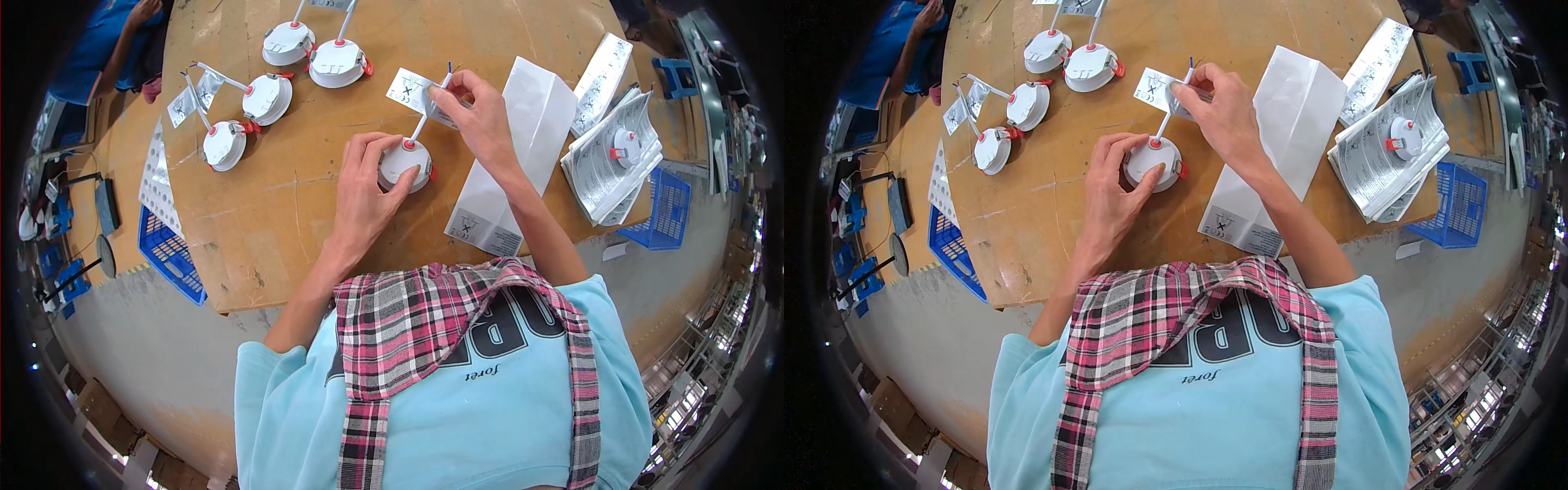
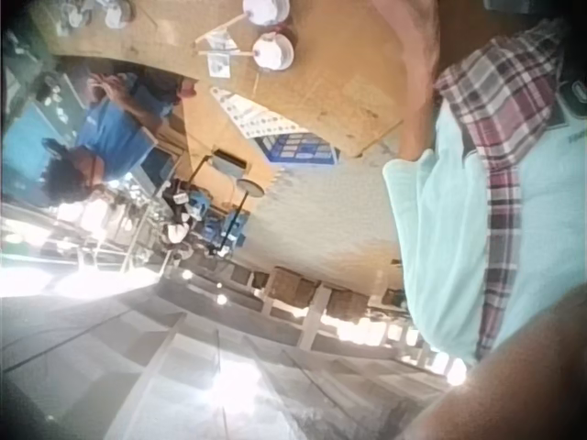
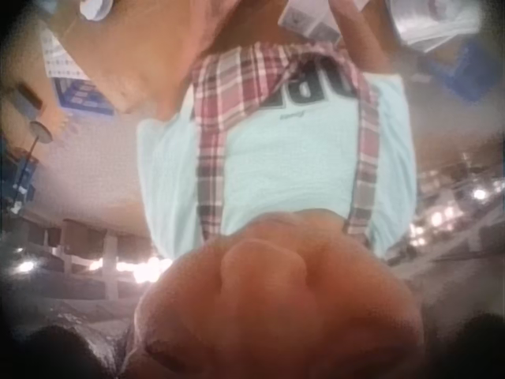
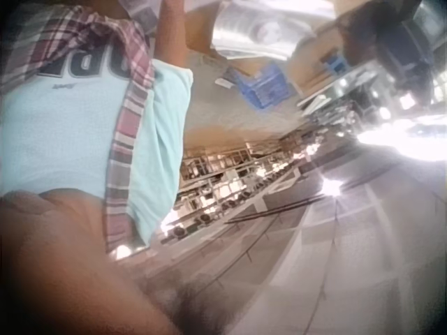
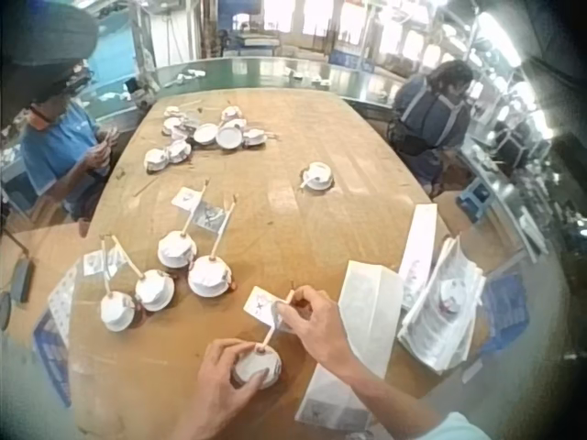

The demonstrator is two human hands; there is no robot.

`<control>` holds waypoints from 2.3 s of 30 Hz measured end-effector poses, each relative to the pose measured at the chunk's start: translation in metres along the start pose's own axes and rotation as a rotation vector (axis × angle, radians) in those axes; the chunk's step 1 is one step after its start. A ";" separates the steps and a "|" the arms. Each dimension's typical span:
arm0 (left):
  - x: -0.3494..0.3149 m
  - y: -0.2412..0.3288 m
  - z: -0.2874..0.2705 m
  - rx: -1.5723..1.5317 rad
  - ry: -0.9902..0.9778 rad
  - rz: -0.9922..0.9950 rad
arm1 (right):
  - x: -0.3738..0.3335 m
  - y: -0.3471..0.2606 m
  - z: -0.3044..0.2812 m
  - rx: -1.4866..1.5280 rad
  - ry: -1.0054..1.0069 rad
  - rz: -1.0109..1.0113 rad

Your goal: Apply product specification labels to the back of circular LED light fixtures.

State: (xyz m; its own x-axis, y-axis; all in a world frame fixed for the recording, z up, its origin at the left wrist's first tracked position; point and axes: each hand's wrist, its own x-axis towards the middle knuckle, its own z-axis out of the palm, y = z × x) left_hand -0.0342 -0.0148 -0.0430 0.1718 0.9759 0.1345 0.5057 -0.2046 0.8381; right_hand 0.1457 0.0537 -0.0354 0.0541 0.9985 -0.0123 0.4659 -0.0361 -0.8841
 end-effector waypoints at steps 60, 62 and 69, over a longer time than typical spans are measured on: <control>0.115 -0.039 -0.013 -0.775 -0.815 -0.220 | -0.027 -0.029 -0.030 -0.050 -0.083 -0.194; 0.111 -0.038 -0.015 -0.796 -0.794 -0.215 | -0.027 -0.024 -0.027 0.097 -0.074 -0.097; 0.106 -0.047 -0.009 -0.836 -0.687 -0.256 | -0.029 -0.022 -0.020 0.259 -0.003 -0.034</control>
State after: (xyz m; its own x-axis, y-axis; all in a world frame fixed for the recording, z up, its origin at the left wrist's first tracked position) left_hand -0.0478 0.0987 -0.0632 0.7068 0.6792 -0.1978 -0.0913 0.3649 0.9266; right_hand 0.1513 0.0244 -0.0066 0.0395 0.9991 0.0183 0.2257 0.0090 -0.9742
